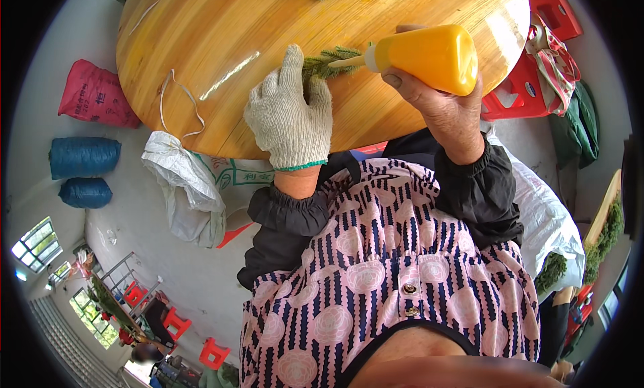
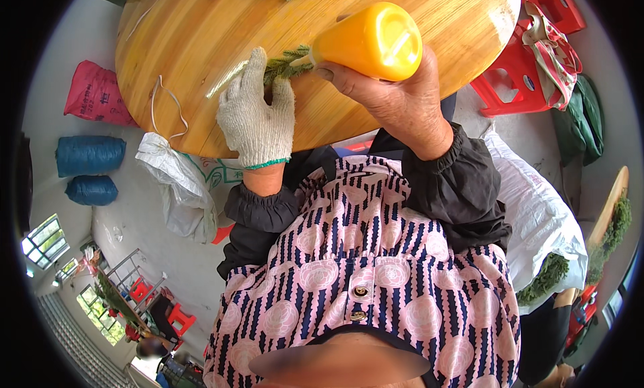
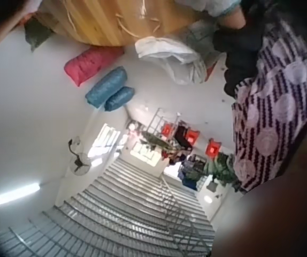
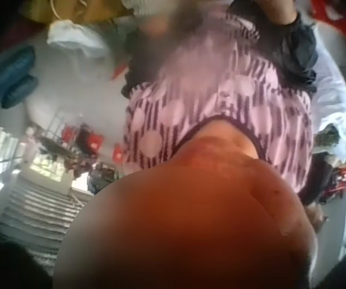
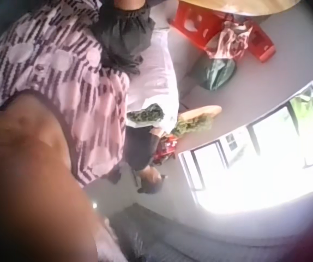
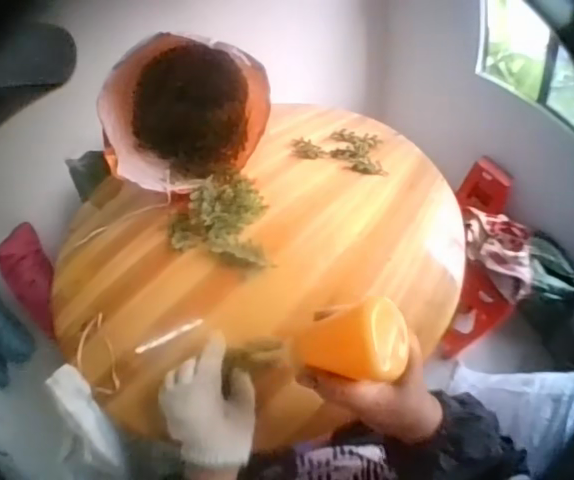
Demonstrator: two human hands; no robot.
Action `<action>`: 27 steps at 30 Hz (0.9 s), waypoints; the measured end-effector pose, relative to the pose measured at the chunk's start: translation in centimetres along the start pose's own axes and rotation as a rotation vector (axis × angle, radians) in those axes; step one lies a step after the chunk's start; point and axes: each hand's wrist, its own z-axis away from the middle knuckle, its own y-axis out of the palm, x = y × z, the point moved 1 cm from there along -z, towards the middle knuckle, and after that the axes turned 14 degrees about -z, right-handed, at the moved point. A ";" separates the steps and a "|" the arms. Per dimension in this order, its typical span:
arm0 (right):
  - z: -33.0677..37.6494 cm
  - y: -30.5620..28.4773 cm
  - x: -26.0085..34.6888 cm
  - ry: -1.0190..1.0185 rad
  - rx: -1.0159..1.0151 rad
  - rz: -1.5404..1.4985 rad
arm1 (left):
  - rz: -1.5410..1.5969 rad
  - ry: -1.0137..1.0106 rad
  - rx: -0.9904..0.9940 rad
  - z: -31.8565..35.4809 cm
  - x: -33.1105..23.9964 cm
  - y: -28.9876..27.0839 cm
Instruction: Applying glue to plastic leaf stems using a squeeze bottle to assemble plastic plants.
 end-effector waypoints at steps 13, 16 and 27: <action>0.0 -0.5 -0.7 0.084 -0.102 -0.166 | -0.011 0.033 -0.057 0.2 0.4 0.7; 0.0 -0.3 -0.8 0.086 -0.072 -0.102 | 0.002 0.019 -0.050 0.2 0.4 0.8; 0.0 -0.9 -1.3 0.087 -0.152 -0.219 | 0.013 0.023 -0.034 0.1 0.5 0.6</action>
